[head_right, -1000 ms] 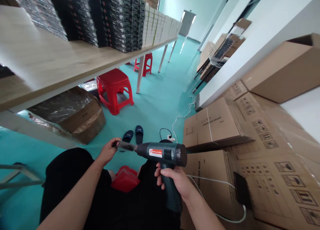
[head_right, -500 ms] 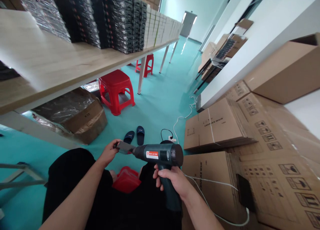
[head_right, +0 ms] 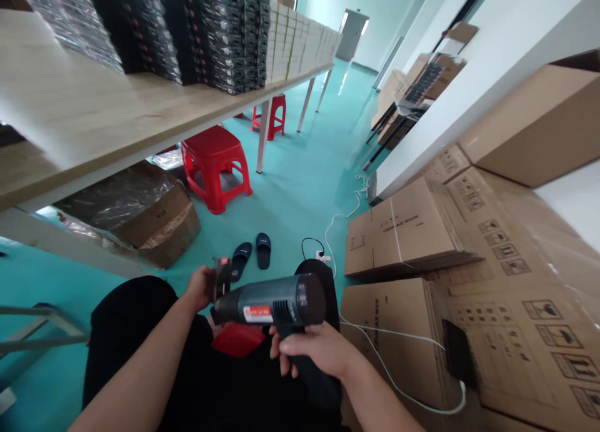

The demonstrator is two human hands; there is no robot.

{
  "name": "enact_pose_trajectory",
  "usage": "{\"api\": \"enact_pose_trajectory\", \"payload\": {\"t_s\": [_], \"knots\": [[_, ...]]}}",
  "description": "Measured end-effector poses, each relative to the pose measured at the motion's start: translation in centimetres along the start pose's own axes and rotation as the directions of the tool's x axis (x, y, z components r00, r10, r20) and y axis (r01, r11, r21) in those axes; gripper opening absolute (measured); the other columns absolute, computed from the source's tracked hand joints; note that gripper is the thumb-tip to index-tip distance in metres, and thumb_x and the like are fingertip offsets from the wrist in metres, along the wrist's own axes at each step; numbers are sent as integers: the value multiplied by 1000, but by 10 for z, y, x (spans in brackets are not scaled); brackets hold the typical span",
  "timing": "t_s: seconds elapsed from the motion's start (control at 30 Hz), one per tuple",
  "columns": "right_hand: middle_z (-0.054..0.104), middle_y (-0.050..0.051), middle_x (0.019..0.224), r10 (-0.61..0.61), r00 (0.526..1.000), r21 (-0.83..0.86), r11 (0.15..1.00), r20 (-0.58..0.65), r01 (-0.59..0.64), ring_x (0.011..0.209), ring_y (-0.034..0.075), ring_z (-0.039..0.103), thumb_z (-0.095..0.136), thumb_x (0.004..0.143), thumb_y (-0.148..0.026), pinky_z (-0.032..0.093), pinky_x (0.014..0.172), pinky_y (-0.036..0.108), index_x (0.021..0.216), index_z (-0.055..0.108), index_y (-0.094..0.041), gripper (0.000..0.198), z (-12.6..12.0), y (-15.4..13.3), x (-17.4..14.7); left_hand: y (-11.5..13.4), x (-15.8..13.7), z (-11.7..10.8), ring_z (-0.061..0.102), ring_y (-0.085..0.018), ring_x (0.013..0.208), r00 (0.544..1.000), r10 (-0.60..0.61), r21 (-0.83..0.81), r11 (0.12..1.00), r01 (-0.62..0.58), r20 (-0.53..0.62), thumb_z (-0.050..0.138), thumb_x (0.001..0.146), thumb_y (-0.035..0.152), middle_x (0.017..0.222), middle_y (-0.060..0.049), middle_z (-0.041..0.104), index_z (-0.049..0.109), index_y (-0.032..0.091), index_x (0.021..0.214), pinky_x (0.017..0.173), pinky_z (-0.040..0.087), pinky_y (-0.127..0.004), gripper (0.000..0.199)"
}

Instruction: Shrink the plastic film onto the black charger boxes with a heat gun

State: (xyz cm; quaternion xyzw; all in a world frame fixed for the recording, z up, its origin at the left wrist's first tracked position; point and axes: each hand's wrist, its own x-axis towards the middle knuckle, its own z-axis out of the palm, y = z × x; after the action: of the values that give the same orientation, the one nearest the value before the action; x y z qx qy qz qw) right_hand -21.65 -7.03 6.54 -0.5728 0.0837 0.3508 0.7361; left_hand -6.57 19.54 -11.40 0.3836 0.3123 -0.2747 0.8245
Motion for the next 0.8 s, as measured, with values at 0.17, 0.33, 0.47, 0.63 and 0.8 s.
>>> {"api": "enact_pose_trajectory", "payload": {"t_s": [0.17,0.33,0.47,0.63,0.8], "knots": [[67,10,84,66,997,-41,997,48,-64,62,16,64,65,69,-19,46,52,24,100,65,-10,32,-6,17,-16,9,-8,-3,63,-25,60,985,-87,8,996,87,147,40,78,52,67,-10,65,61,11,92,57,51,-41,47],[67,9,82,-11,987,69,997,-163,23,60,16,62,57,75,-22,44,49,24,101,64,-11,29,-13,23,-15,14,-21,-1,65,-28,83,948,77,15,996,-86,310,33,71,79,92,-12,69,55,18,113,71,52,-45,78],[66,8,80,-69,949,152,981,-308,121,58,16,60,55,76,-25,43,48,25,97,64,-13,26,-20,21,-11,14,-28,3,66,-29,86,953,103,195,967,-163,286,41,74,71,95,-15,69,57,14,113,73,52,-44,71],[65,8,82,-50,925,259,953,-377,157,60,15,58,54,78,-27,42,49,25,98,64,-13,26,-32,24,-11,7,-27,6,67,-29,79,984,1,153,988,-29,180,52,72,43,81,-12,71,62,12,95,74,53,-44,40],[64,8,83,-54,906,301,934,-421,195,61,15,56,54,79,-26,41,51,25,98,65,-13,25,-36,20,-11,-3,-23,12,66,-24,76,958,242,328,902,-281,154,60,68,32,86,-8,70,60,14,101,73,52,-39,37]]}}
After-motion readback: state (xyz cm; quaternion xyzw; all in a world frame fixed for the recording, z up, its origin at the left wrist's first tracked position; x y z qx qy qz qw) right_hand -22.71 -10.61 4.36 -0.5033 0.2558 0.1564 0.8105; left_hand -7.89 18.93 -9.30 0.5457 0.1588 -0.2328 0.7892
